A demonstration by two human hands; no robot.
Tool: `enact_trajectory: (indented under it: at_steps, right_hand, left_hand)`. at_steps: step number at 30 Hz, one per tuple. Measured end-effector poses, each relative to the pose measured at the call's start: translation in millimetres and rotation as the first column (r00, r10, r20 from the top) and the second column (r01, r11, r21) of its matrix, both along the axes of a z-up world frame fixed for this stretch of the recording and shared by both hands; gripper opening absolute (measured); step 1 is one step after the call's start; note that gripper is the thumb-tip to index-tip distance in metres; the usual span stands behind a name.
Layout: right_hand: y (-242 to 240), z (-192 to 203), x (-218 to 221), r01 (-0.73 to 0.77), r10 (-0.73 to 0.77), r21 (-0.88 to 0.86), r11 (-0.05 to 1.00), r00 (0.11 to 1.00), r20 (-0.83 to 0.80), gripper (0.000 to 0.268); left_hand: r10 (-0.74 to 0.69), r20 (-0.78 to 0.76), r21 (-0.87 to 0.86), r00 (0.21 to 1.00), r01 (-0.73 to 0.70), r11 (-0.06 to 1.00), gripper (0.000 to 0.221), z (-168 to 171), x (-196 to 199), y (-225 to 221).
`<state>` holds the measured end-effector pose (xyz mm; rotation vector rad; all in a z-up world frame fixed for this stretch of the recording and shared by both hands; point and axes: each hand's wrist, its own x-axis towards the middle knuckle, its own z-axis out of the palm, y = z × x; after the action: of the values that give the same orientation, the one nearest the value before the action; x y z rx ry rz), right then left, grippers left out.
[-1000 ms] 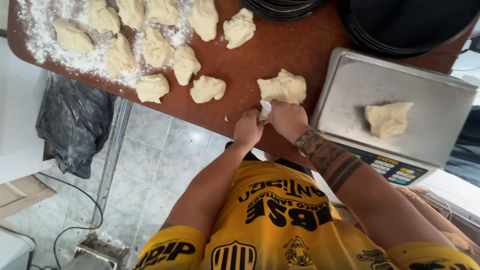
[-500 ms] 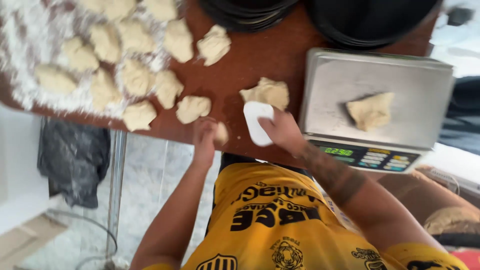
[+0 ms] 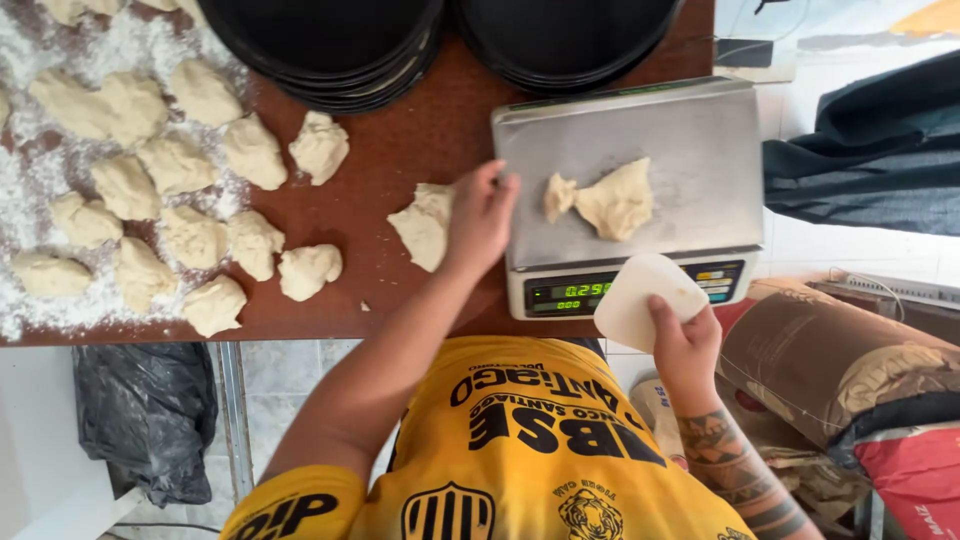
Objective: Portioning and weighing dough pieces using a bench scraper and a digital scale
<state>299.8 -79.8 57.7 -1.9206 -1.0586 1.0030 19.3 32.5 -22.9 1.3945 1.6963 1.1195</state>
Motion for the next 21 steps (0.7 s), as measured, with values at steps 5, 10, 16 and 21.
enact_trajectory:
  at_steps: [5,10,16,21]
  right_hand:
    - [6.6,2.1,30.8,0.068,-0.067,0.142,0.988,0.998,-0.014,0.018]
    - [34.1,6.1,49.1,0.070,-0.077,0.291,0.954,0.997,0.010,0.016]
    - [63.4,10.0,46.1,0.151,-0.096,0.416,0.897,0.984,-0.150,0.016]
    - [67.3,8.5,44.5,0.074,-0.026,0.423,0.903,0.993,-0.119,0.018]
  left_hand:
    - [0.108,0.026,-0.193,0.994,-0.101,0.976,0.040,-4.1,-20.6,-22.6]
    - [0.160,-0.031,-0.335,0.987,-0.161,0.928,0.043,10.1,-21.2,-54.5]
    - [0.164,-0.152,-0.259,0.975,-0.199,0.945,0.035,-2.5,-16.7,-75.1]
    - [0.170,-0.141,-0.350,0.975,-0.210,0.913,0.028,-8.8,-16.5,-80.8]
